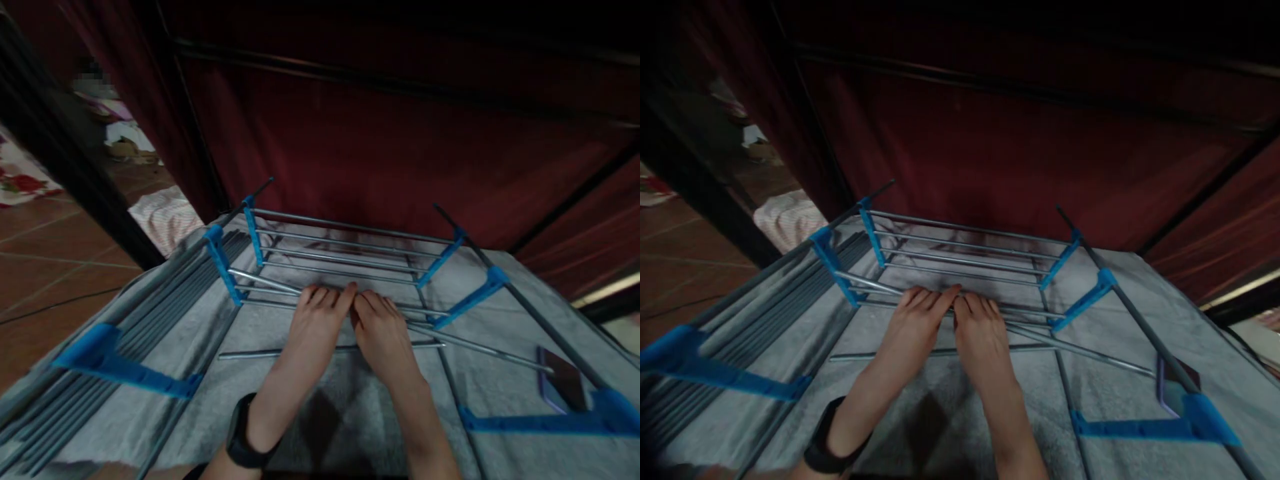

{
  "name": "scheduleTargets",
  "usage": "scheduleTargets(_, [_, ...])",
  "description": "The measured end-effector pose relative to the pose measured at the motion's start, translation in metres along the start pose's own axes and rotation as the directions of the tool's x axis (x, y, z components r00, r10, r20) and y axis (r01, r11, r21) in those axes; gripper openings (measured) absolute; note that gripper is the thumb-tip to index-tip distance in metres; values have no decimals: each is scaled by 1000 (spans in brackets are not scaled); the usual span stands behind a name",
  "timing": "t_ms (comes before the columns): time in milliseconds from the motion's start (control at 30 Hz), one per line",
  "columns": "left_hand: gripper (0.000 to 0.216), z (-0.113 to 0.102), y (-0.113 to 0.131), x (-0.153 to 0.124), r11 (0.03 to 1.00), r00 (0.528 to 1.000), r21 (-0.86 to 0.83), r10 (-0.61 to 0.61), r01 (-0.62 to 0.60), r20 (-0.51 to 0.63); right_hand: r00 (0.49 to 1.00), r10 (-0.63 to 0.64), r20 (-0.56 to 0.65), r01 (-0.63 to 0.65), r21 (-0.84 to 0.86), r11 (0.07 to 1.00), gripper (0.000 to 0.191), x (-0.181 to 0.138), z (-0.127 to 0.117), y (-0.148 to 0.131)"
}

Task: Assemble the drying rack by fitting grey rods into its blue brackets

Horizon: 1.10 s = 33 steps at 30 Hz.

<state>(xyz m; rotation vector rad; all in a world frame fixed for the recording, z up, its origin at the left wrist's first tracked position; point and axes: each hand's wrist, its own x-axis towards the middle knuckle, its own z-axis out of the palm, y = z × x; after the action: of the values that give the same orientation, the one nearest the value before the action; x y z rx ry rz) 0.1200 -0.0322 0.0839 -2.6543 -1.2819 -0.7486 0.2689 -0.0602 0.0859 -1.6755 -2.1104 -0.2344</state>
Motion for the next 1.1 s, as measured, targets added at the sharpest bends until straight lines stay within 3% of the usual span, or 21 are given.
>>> scheduleTargets(67, [43,-4,-5,2,1000,998,4,24,-24,-59,999,48,0,-47,46,998,20,1,-7,2])
scheduleTargets(167, [38,-14,-6,4,999,956,-10,42,-47,-291,989,140,-44,-131,163,978,16,-1,-22,7])
scheduleTargets(267, [41,-26,3,1,998,814,-64,-33,-6,-580,960,236,-147,-174,344,923,17,-7,-41,10])
scheduleTargets(333, [42,-31,11,-2,986,731,-167,-120,8,-671,926,303,-223,-167,479,862,18,-13,-54,8])
scheduleTargets(367, [40,-32,15,-3,969,726,-245,-177,12,-664,904,343,-256,-158,545,823,18,-17,-60,6])
scheduleTargets(433, [32,-31,22,-3,891,783,-452,-309,40,-540,851,436,-292,-145,668,730,19,-24,-72,0])
scheduleTargets(533, [30,-24,34,0,623,896,-772,-406,125,-183,794,552,-257,-110,831,545,22,-32,-84,-9])
scheduleTargets(600, [39,-19,44,-1,420,943,-890,-332,178,32,788,580,-206,-50,918,393,23,-32,-85,-13])
scheduleTargets(667, [50,-14,53,-3,332,965,-915,-202,228,167,793,589,-155,21,973,228,24,-28,-80,-13])
scheduleTargets(733, [52,-7,56,-6,386,966,-886,-115,259,232,805,584,-104,59,994,94,24,-21,-72,-11])
scheduleTargets(800, [44,-1,51,-7,520,967,-816,-96,251,236,819,570,-65,56,998,33,23,-15,-63,-7])
scheduleTargets(967, [33,0,6,0,855,980,-479,-186,197,70,807,588,-61,51,998,35,30,-5,-49,7])
scheduleTargets(1100, [35,-7,-25,1,958,974,-203,-218,202,-56,799,601,12,12,999,-35,29,-2,-43,15])
